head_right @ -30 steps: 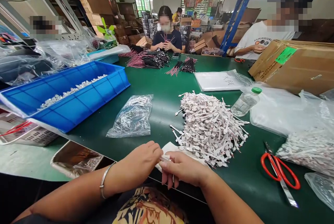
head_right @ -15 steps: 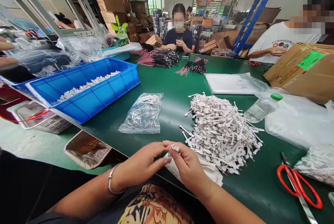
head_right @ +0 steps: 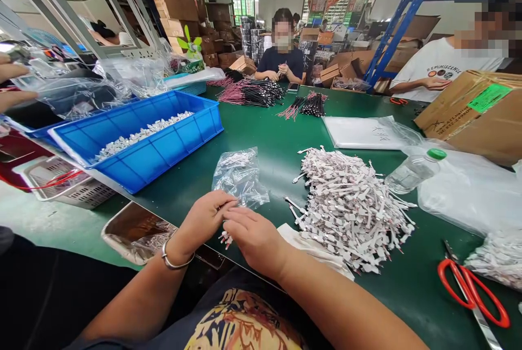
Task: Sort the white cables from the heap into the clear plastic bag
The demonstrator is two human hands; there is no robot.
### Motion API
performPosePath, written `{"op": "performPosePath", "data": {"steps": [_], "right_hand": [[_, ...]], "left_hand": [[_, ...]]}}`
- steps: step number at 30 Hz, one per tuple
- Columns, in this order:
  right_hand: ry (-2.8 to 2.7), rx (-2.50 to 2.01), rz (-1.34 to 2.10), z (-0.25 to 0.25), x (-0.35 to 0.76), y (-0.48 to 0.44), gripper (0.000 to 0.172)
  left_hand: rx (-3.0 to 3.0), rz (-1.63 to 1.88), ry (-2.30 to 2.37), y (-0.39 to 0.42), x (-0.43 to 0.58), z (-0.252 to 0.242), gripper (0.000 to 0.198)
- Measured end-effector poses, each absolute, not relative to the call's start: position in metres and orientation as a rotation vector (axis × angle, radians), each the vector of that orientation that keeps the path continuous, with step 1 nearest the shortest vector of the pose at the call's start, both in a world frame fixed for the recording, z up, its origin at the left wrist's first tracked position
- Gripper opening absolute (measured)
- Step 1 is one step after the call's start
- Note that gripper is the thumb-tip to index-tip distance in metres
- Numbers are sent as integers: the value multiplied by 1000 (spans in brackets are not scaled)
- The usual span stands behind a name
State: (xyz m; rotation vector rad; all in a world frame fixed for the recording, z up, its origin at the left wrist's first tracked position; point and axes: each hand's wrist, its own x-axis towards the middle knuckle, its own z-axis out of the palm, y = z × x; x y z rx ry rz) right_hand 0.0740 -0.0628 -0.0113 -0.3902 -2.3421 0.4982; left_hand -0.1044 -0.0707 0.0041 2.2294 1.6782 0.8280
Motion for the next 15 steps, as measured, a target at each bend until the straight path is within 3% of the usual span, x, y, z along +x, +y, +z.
{"op": "performPosePath", "data": {"steps": [8,15], "right_hand": [[-2513,-706,184,-28,58,-31,31],[-2585,-780,167,-54,35,-11,22]], "left_hand": [[2104,1052,1805,-72,-95,11,24],[2465,872,1681,-71,-76,16,27]]}}
